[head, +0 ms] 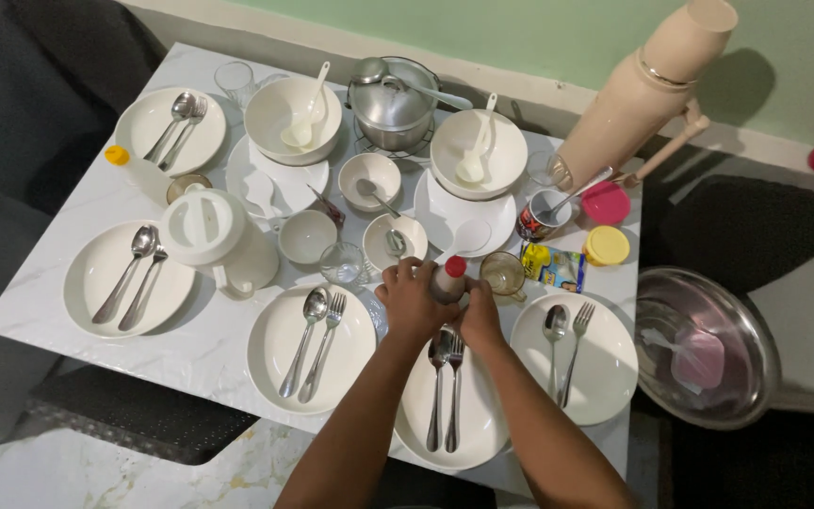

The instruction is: Organizing condiment bottles on a shelf and tidying plates and glassware on a dining table.

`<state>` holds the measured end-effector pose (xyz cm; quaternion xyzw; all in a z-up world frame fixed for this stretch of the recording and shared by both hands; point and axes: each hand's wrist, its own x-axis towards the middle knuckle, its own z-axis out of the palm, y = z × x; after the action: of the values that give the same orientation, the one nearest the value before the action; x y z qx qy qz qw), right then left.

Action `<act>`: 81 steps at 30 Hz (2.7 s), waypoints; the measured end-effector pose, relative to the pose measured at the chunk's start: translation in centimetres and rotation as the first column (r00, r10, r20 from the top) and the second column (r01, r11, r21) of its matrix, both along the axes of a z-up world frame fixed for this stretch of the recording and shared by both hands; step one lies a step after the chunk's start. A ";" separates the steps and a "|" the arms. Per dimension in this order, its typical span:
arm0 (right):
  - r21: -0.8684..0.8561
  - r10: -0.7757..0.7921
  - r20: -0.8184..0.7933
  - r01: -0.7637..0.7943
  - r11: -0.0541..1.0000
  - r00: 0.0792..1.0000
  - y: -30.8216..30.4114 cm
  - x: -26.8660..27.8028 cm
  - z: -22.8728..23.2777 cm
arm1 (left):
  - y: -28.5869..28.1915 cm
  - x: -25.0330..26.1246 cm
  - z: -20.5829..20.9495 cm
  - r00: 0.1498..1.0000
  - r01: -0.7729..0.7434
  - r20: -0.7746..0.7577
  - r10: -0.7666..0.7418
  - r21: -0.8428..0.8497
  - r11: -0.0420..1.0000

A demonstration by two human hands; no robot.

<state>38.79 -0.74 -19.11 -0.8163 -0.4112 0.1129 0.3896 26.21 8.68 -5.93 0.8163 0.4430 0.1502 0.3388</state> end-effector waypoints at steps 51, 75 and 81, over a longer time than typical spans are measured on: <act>0.152 -0.134 -0.220 0.170 0.974 0.966 -3.9 -8.1 6.3 | -6.4 -8.2 -0.6 0.977 -0.178 0.141 0.162 0.108 0.978; 0.166 0.214 -0.156 -0.188 0.968 0.964 -3.1 -28.5 9.1 | -9.2 -31.0 -2.1 0.829 -0.527 0.252 0.500 0.049 0.849; 0.134 0.316 -0.195 -0.294 0.946 0.929 -2.5 -35.7 10.6 | -9.7 -39.0 -1.9 0.771 -0.617 0.194 0.607 -0.012 0.787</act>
<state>3.05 -3.28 -8.52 -0.7046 -0.4940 0.2380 0.4505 -12.78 -1.01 -7.78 0.6185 0.6463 0.3399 0.2901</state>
